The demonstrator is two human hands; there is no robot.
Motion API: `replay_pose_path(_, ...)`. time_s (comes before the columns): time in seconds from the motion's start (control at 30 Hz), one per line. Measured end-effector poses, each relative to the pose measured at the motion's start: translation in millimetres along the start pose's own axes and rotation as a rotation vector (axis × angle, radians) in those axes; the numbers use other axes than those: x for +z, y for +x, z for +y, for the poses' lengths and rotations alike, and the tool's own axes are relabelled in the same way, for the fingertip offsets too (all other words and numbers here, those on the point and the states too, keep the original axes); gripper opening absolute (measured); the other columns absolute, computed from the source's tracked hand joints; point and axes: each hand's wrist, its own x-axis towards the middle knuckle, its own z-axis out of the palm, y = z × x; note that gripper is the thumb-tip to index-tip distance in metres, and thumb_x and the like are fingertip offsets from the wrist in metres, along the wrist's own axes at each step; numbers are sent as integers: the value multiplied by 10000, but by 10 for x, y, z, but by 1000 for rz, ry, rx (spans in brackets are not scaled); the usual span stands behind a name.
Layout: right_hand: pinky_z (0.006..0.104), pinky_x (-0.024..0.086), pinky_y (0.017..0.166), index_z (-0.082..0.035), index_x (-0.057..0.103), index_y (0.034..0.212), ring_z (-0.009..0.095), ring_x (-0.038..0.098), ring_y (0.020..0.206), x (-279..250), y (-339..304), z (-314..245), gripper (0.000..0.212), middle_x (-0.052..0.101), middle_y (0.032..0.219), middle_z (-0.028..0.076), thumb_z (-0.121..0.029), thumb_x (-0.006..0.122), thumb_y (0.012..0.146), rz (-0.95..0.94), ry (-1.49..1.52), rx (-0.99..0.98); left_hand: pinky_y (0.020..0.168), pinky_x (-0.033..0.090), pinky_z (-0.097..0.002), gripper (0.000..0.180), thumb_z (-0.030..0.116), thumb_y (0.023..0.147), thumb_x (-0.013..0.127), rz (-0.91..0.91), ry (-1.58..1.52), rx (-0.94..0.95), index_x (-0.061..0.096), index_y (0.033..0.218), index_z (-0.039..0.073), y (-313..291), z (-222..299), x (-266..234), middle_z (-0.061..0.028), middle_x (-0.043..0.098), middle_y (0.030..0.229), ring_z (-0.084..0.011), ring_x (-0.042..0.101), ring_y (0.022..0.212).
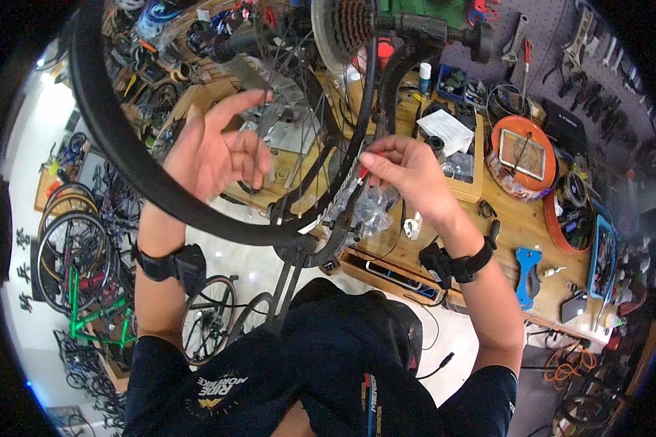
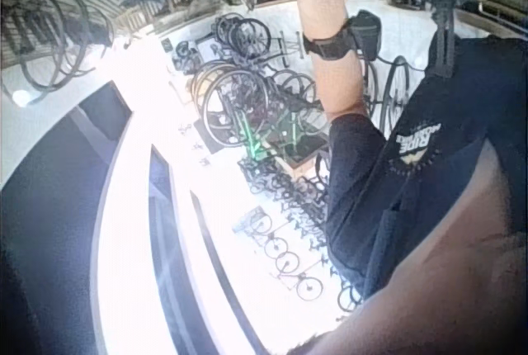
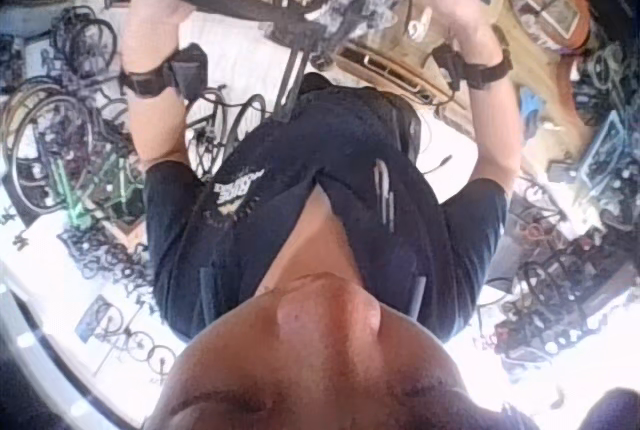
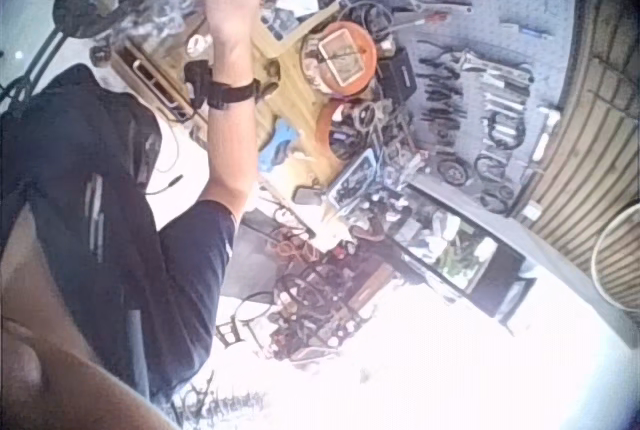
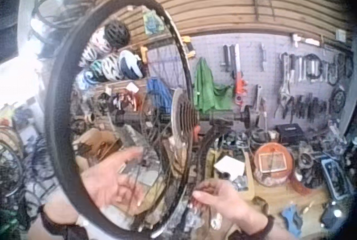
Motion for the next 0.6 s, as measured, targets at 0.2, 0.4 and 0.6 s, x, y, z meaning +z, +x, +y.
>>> replay_pose_path(0.2,236,490,670,40,576,1116,119,631,747,119,7,-123,387,661,870,62,-307,631,953,-61,-58,3,819,456,-260,658,465,991,464,21,-85,-115,283,1489,74,-44,62,-35,-146,597,1150,-191,607,1007)
replay_pose_path(0.4,252,502,707,32,573,1108,110,623,800,213,50,-76,353,645,908,49,-273,645,945,-75,-54,7,883,450,-253,529,457,1009,444,-26,26,42,515,1349,59,-56,100,30,-80,613,1147,-159,589,1084)
replay_pose_path(0.6,247,504,733,47,585,1137,123,636,844,435,-56,-37,347,669,954,76,-144,722,882,-114,-10,-8,864,466,-285,676,506,893,642,162,11,70,485,1361,44,-164,-16,103,-91,587,1189,-178,590,1091)
